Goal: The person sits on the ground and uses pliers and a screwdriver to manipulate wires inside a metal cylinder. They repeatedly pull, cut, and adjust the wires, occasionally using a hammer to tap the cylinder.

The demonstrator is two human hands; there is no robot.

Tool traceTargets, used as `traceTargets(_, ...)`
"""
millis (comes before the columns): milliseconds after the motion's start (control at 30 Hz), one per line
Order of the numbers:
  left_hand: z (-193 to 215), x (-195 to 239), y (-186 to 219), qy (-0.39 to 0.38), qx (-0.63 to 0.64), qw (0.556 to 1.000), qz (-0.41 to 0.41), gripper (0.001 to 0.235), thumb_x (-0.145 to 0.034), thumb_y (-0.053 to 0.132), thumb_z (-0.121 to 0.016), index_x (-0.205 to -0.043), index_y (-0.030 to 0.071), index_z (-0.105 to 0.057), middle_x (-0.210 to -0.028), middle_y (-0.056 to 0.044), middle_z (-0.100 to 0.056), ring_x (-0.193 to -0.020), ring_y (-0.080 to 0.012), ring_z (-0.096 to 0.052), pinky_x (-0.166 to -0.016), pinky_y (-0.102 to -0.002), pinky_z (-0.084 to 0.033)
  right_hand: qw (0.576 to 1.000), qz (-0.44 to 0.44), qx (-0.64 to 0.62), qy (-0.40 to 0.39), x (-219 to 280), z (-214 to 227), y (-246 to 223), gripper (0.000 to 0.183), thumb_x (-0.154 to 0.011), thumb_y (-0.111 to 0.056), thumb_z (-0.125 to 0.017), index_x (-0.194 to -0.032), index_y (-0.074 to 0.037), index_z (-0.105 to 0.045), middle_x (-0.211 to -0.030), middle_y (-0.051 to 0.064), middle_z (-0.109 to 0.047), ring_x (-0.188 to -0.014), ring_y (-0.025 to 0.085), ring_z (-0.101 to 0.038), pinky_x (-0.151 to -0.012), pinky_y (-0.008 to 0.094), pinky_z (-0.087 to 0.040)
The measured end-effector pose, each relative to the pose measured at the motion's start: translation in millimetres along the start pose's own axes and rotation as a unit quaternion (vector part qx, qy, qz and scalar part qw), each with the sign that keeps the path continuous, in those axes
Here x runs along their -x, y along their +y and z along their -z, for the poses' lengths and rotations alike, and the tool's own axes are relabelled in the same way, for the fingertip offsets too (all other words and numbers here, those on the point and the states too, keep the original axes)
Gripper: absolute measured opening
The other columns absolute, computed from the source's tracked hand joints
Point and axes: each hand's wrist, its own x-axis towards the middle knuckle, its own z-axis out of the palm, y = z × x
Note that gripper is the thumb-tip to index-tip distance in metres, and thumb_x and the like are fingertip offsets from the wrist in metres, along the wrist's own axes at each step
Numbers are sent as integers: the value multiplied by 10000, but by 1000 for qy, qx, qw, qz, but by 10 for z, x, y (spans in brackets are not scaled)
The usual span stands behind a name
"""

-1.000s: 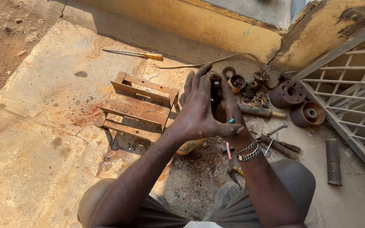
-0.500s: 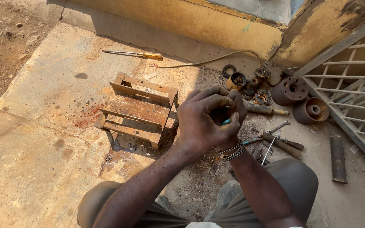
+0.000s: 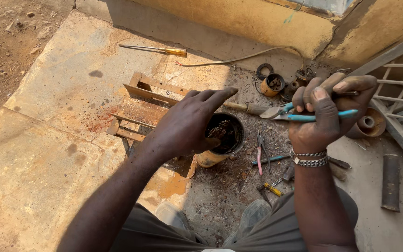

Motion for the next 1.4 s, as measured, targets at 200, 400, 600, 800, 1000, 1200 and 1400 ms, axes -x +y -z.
traceTargets(200, -153, -315, 63, -172, -125, 977, 1, 1079, -612, 310, -964, -1502, 154, -374, -1334, -155, -601, -1071, -334, -672, -778, -463, -626, 922, -141, 286, -221, 300, 164, 217, 210, -989, -39, -720, -1129, -43, -563, -1028, 27, -606, -728, 16, -479, -629, 184, -415)
traceTargets(400, -290, -450, 132, -265, -213, 939, -41, 575, -857, 268, -807, -1259, -18, -512, -996, -167, -686, -791, -261, -733, -562, -371, -620, 905, -210, 271, -251, 638, 292, 361, 183, -975, -118, -684, -1095, -34, -574, -1149, 55, -626, -703, 3, -441, -596, 200, -400)
traceTargets(600, -388, -564, 186, -258, -232, 937, -30, 470, -907, 298, -725, -1179, -26, -520, -861, -149, -668, -644, -195, -707, -462, -359, -595, 892, -175, 317, -269, 659, 213, 260, 151, -1029, -130, -660, -1040, -50, -533, -1042, 55, -590, -738, 69, -501, -631, 241, -433)
traceTargets(800, -477, -419, 186, -228, -204, 952, -21, 482, -979, 327, -661, -1253, -24, -480, -843, -180, -661, -619, -217, -714, -428, -384, -603, 863, -155, 387, -285, 625, 129, 175, 133, -1004, -117, -650, -1007, -30, -551, -1051, 94, -621, -772, 123, -595, -640, 297, -495)
traceTargets(1000, -341, -356, 145, -223, -135, 965, -25, 621, -799, 281, -836, -1263, 30, -508, -923, -209, -690, -729, -308, -746, -526, -418, -633, 851, -165, 405, -291, 613, 40, 142, 129, -981, -112, -654, -977, -26, -558, -1008, 99, -624, -709, 126, -592, -586, 305, -503)
traceTargets(1200, -188, -405, 34, -247, -60, 966, 50, 794, -692, 209, -910, -1367, 148, -496, -955, -148, -736, -833, -322, -753, -681, -455, -638, 856, -196, 390, -276, 595, 46, 163, 148, -1001, -140, -631, -963, -25, -545, -1055, 100, -651, -648, 95, -562, -539, 280, -491)
traceTargets(1400, -260, -257, -127, -217, -4, 975, 56, 732, -705, 148, -858, -1366, 85, -550, -1011, -166, -759, -908, -313, -759, -803, -454, -625, 854, -185, 400, -278, 654, 61, 160, 175, -1016, -165, -636, -971, -26, -540, -1037, 93, -674, -646, 89, -544, -537, 271, -476)
